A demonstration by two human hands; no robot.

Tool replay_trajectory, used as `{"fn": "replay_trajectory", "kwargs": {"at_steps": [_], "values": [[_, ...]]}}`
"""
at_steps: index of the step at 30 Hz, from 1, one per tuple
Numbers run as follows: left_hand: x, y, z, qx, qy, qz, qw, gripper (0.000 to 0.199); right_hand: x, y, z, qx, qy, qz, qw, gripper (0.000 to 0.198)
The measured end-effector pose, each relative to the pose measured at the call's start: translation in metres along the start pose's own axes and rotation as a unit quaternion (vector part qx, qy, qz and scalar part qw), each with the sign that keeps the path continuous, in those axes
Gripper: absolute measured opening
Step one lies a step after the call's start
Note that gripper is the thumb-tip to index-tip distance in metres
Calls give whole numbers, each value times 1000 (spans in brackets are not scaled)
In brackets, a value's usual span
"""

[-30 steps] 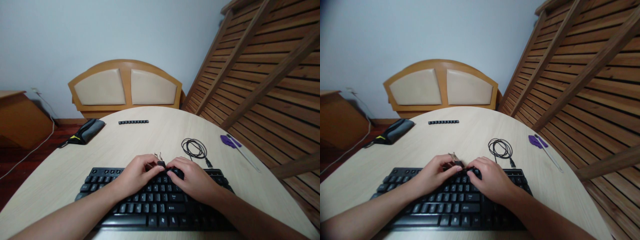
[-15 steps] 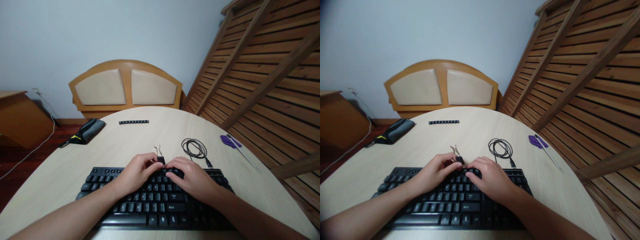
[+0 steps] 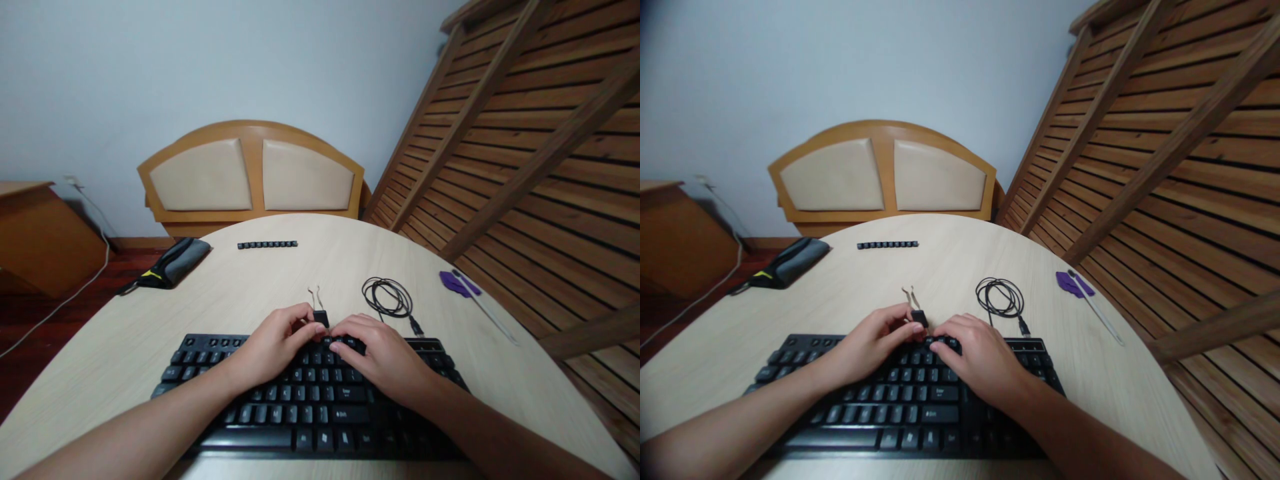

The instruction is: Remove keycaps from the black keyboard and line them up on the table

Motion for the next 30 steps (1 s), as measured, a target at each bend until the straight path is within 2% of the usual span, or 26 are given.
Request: {"fn": "replay_trajectory", "kwargs": {"at_steps": [18, 30], "values": [[-1, 0, -1, 16, 1, 6, 1000, 22, 1, 0, 0, 0, 1, 0, 1000, 11], [-3, 3, -1, 51, 9, -11, 999, 23, 2, 2, 0, -2, 3, -30, 1000, 11]]}}
Point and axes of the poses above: each hand's wrist, its own x-axis away from the middle knuckle, its own y-axis out of the back of the hand, z = x × y, the point moved 6 cm from there along -x, towards the middle knuckle, and after that the axes turned 11 degrees about y, right-handed, at the moved point
